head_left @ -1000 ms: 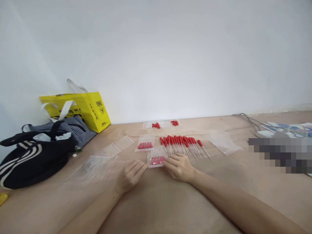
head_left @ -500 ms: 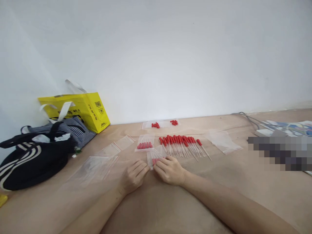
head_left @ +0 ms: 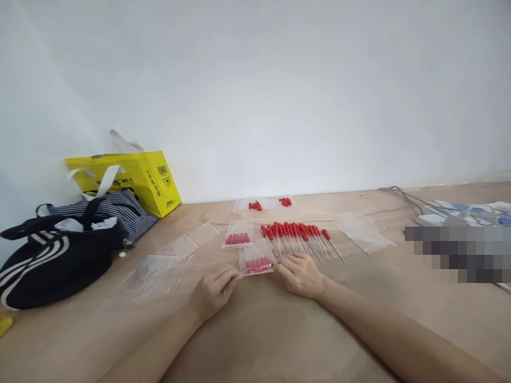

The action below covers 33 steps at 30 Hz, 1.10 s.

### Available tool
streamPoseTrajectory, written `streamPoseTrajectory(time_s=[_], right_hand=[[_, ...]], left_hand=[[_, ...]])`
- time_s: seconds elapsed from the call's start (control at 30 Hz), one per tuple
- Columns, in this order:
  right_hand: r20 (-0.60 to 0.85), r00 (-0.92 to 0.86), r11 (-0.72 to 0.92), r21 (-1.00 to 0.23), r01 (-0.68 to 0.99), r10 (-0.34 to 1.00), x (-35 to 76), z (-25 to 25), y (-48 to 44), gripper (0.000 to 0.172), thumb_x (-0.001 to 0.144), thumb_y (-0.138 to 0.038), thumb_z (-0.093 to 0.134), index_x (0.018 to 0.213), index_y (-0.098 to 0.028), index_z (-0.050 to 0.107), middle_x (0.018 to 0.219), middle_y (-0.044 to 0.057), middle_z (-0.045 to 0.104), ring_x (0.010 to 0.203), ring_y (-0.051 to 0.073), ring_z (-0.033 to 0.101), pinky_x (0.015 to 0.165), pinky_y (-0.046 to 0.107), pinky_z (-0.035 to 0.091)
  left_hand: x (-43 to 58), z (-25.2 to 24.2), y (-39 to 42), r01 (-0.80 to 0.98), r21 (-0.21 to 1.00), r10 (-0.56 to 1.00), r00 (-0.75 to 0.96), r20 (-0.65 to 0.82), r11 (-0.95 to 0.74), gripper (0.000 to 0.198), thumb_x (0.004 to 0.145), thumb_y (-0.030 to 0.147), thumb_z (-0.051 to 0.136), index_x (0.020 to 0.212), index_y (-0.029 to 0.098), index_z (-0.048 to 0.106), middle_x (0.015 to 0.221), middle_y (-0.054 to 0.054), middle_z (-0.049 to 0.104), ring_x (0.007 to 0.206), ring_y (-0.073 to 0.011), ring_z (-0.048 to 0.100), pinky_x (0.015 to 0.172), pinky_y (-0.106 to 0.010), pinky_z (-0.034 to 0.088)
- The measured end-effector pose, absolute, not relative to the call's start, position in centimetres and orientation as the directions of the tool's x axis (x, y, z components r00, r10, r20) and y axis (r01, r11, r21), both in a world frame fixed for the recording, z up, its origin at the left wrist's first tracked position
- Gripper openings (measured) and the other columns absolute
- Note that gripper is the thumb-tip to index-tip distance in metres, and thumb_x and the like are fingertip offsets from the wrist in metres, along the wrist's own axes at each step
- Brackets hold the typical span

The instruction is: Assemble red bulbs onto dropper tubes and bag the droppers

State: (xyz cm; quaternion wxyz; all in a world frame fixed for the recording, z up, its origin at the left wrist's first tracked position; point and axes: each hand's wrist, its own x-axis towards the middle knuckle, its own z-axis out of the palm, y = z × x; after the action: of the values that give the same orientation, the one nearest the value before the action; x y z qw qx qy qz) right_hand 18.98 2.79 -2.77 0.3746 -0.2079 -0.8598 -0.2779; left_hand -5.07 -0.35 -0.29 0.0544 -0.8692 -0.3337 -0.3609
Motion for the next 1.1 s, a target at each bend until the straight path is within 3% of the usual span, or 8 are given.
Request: streamPoseTrajectory(time_s=[0.1,0.2,0.3,0.43,0.53,0.63,0.83,1.1], right_hand=[[0.77,-0.615,0.763,0.291,0.577,0.172,18.6,-2.8,2.8,0.023,0.081,-0.009,0.033,0.068,-0.015,0.052,0.057,0.0,0.05,0.049,0.01,0.039,0.05,0.026,0.022],[0.755,-0.632,0.782,0.283,0.555,0.175,18.1,-2.7,2.5,0.023,0.081,-0.009,0.033,0.068,-0.015,0.051,0.055,-0.001,0.049,0.048,0.01,0.039,0.049,0.026,0.023],[0.7,-0.7,0.824,0.307,0.475,0.143,17.4,-2.4,1.7,0.025,0.084,-0.01,0.031,0.07,-0.015,0.052,0.055,-0.001,0.05,0.049,0.01,0.041,0.049,0.025,0.024],[0.629,-0.759,0.889,0.236,0.391,0.167,17.8,-2.3,0.5,0.02,0.086,-0.017,0.035,0.08,-0.016,0.054,0.068,0.001,0.057,0.058,0.01,0.048,0.051,0.023,0.028],[0.611,-0.74,0.892,0.119,0.437,0.281,19.5,-2.6,-0.1,0.018,0.086,-0.022,0.038,0.083,-0.017,0.055,0.072,0.001,0.058,0.06,0.01,0.05,0.051,0.022,0.031],[0.611,-0.698,0.861,0.052,0.505,0.373,21.4,-2.9,-0.1,0.018,0.085,-0.022,0.039,0.085,-0.016,0.056,0.072,0.002,0.058,0.06,0.01,0.051,0.052,0.022,0.034],[0.601,-0.687,0.833,0.061,0.55,0.409,22.3,-2.6,-0.1,0.022,0.085,-0.021,0.036,0.083,-0.016,0.057,0.072,0.003,0.058,0.058,0.01,0.051,0.052,0.022,0.034],[0.589,-0.705,0.84,0.079,0.536,0.395,22.1,-2.6,0.1,0.019,0.084,-0.021,0.038,0.078,-0.018,0.055,0.073,0.002,0.057,0.057,0.009,0.05,0.051,0.021,0.033]], left_hand=[[-4.5,-0.1,-0.3,0.587,0.699,0.913,0.247,0.325,-0.408,0.032,0.087,0.036,0.033,0.107,0.016,0.049,0.064,-0.002,0.06,0.053,-0.0129,0.057,0.051,-0.024,0.047],[-3.5,0.4,-0.2,0.256,0.963,0.987,0.114,-0.115,0.083,0.05,0.088,0.046,0.018,0.126,0.014,0.027,0.069,-0.005,0.063,0.054,-0.0147,0.06,0.055,-0.03,0.05],[-2.9,0.7,-0.4,0.054,0.972,0.956,0.179,-0.233,0.227,0.043,0.083,0.047,0.037,0.115,0.018,0.04,0.081,-0.007,0.064,0.07,-0.0167,0.062,0.065,-0.032,0.05],[-3.9,0.6,-1.0,0.164,0.98,0.966,0.21,-0.148,0.115,0.034,0.062,0.033,0.067,0.089,0.017,0.056,0.082,-0.003,0.064,0.069,-0.0146,0.06,0.065,-0.027,0.047],[-5.4,1.3,-0.4,0.248,0.968,0.968,0.23,-0.099,0.04,0.041,0.065,0.036,0.064,0.099,0.018,0.053,0.072,0.0,0.062,0.063,-0.0131,0.058,0.06,-0.025,0.046],[-6.2,2.6,2.2,0.324,0.945,0.994,0.104,0.016,-0.049,0.047,0.068,0.035,0.061,0.109,0.017,0.047,0.07,0.0,0.06,0.063,-0.0129,0.058,0.059,-0.024,0.045],[-4.3,2.8,9.8,0.514,0.857,0.997,-0.04,0.064,-0.034,0.05,0.072,0.021,0.055,0.119,0.011,0.039,0.068,-0.002,0.061,0.062,-0.0133,0.06,0.059,-0.023,0.046],[-3.7,2.0,12.2,0.855,0.519,0.977,-0.124,0.173,0.017,0.039,0.068,0.027,0.059,0.105,0.014,0.053,0.09,-0.007,0.064,0.085,-0.0215,0.059,0.074,-0.028,0.043]])
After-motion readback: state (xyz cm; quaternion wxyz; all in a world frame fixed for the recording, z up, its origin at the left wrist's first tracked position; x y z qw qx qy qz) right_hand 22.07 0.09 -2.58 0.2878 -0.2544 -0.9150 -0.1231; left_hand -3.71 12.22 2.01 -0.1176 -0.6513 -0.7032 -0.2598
